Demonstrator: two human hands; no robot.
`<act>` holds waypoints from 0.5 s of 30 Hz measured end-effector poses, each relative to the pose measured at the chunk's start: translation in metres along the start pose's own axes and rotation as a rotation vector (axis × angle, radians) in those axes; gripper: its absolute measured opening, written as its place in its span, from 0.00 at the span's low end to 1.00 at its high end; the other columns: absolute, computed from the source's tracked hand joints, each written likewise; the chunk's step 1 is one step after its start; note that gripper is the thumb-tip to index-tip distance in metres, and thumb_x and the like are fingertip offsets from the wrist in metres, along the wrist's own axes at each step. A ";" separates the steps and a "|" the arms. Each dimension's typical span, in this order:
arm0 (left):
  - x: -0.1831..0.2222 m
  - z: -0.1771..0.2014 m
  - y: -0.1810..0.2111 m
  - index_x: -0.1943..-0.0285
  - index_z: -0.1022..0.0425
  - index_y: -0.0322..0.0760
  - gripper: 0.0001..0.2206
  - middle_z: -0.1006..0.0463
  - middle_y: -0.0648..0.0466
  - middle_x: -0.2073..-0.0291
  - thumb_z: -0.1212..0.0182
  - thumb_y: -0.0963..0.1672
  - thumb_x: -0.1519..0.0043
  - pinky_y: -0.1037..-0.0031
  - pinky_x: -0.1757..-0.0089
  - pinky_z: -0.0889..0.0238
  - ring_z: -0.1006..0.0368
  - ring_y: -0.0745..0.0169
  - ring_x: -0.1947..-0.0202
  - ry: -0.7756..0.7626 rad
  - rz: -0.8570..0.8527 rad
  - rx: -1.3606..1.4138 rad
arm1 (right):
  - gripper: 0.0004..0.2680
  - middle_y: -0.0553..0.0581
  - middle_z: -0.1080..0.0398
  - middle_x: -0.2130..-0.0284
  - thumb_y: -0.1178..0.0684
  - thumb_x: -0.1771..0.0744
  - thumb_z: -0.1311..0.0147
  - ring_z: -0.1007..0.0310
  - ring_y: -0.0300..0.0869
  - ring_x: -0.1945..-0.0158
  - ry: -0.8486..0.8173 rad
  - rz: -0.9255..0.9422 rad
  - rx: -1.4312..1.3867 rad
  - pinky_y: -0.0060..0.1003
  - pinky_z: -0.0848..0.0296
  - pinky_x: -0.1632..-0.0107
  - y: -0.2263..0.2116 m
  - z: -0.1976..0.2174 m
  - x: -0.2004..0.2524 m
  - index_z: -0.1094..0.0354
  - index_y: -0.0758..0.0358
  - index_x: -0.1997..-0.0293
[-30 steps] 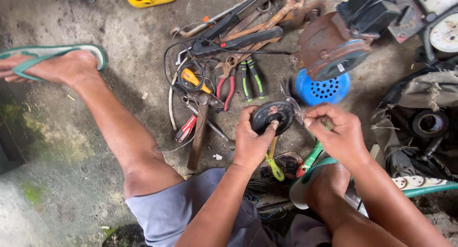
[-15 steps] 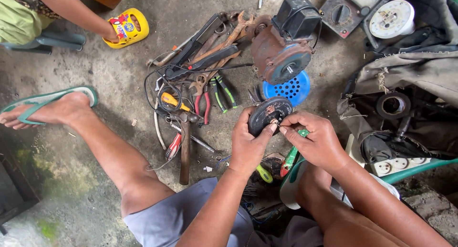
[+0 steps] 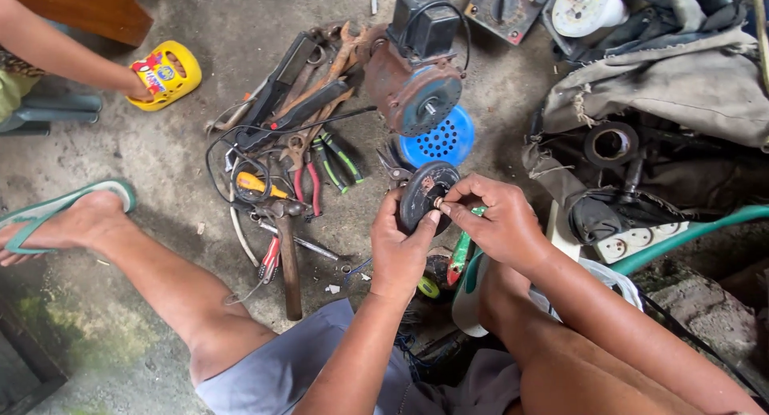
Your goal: The person is inspecting, cleaning, and reassembling components of a water pump motor while sitting on the floor.
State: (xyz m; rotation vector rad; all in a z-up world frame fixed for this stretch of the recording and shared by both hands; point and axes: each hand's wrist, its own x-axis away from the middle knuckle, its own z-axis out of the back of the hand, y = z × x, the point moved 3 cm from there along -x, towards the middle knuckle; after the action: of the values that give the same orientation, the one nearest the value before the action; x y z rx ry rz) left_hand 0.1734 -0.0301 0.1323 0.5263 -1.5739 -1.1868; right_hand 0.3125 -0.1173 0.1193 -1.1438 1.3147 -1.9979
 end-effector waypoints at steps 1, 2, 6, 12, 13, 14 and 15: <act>0.003 -0.002 0.002 0.52 0.22 0.33 0.13 0.24 0.49 0.71 0.32 0.36 0.46 0.74 0.68 0.32 0.31 0.63 0.68 0.019 0.023 0.035 | 0.04 0.57 0.23 0.71 0.63 0.37 0.38 0.22 0.40 0.67 0.010 -0.008 0.015 0.38 0.23 0.58 0.002 0.002 0.000 0.23 0.63 0.62; 0.006 -0.006 0.001 0.52 0.22 0.33 0.13 0.24 0.49 0.71 0.32 0.36 0.46 0.74 0.68 0.32 0.31 0.63 0.68 0.013 0.024 0.034 | 0.04 0.57 0.23 0.71 0.63 0.37 0.38 0.22 0.40 0.67 0.016 -0.010 0.015 0.38 0.23 0.58 0.003 0.003 0.000 0.23 0.63 0.62; 0.017 -0.019 -0.017 0.41 0.26 0.30 0.19 0.22 0.43 0.58 0.35 0.35 0.43 0.67 0.55 0.28 0.30 0.58 0.56 0.051 0.178 0.214 | 0.05 0.59 0.23 0.70 0.65 0.36 0.39 0.20 0.52 0.66 0.106 0.369 0.208 0.41 0.22 0.60 -0.005 0.009 0.004 0.22 0.62 0.60; 0.034 -0.038 -0.003 0.33 0.31 0.27 0.25 0.24 0.39 0.48 0.37 0.34 0.42 0.62 0.46 0.32 0.31 0.54 0.46 0.029 0.190 0.273 | 0.05 0.61 0.22 0.68 0.63 0.37 0.36 0.20 0.52 0.63 0.186 0.378 0.153 0.43 0.22 0.58 0.010 0.011 0.011 0.22 0.63 0.60; 0.036 -0.040 -0.001 0.31 0.33 0.26 0.27 0.25 0.37 0.46 0.37 0.34 0.43 0.60 0.44 0.33 0.31 0.52 0.44 0.014 0.173 0.253 | 0.05 0.63 0.22 0.68 0.63 0.37 0.35 0.19 0.52 0.63 0.212 0.331 0.053 0.44 0.23 0.58 0.016 0.011 0.011 0.23 0.66 0.61; 0.037 -0.041 -0.009 0.31 0.33 0.26 0.27 0.25 0.37 0.46 0.37 0.34 0.43 0.60 0.44 0.33 0.31 0.52 0.44 0.016 0.171 0.250 | 0.05 0.63 0.22 0.68 0.63 0.37 0.35 0.19 0.52 0.63 0.211 0.332 0.050 0.44 0.23 0.58 0.029 0.011 0.013 0.23 0.66 0.61; 0.038 -0.043 -0.015 0.30 0.34 0.27 0.28 0.25 0.36 0.44 0.37 0.33 0.43 0.63 0.45 0.31 0.29 0.49 0.43 -0.027 0.117 0.215 | 0.04 0.61 0.22 0.68 0.64 0.37 0.36 0.22 0.45 0.63 0.222 0.239 -0.041 0.41 0.24 0.57 0.045 0.012 0.015 0.23 0.65 0.62</act>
State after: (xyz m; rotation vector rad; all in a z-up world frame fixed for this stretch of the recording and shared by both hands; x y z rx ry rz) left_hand 0.1954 -0.0848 0.1347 0.5504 -1.7424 -0.9466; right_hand 0.3127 -0.1530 0.0865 -0.7561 1.5294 -1.9693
